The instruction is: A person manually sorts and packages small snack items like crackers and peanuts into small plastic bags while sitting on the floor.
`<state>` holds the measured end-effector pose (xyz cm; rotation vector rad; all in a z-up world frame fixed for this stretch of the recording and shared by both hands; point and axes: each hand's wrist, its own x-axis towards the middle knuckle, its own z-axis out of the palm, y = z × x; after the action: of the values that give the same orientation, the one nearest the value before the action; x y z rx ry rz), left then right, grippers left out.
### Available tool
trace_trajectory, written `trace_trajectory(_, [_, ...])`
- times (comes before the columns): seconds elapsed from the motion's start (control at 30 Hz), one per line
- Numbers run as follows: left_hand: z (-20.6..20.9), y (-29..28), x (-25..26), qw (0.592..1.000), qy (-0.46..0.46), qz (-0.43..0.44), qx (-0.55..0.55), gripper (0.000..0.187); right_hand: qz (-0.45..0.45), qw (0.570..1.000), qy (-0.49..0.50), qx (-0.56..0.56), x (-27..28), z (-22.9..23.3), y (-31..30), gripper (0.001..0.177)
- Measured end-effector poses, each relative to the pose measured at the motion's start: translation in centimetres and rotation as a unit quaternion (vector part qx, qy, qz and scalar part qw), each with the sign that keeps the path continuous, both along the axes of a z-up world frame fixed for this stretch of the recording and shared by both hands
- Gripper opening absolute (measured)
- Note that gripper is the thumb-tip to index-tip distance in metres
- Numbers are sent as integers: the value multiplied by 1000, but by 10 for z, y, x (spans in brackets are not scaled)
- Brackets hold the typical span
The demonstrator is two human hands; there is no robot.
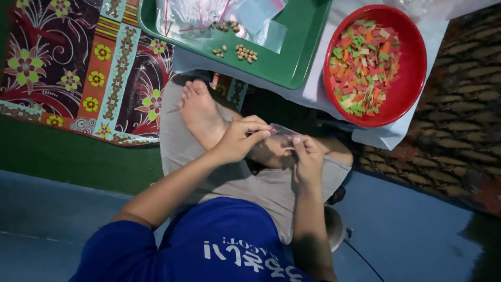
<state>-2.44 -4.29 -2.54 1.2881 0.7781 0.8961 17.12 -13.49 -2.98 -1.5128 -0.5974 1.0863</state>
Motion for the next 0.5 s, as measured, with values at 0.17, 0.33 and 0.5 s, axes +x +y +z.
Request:
trace_trajectory(0.17, [2,-3,3,996,58,54,-40,15,-101,957,-272,23,-23,28,11,40])
trace_trajectory(0.33, [4,-10,10,991,118,62,-31,10,-46,978,-205,2,-46,27,9,17])
trace_trajectory(0.5, [20,-10,9,990,137,34,16,10,-28,980,-196,6,-54,40,16,22])
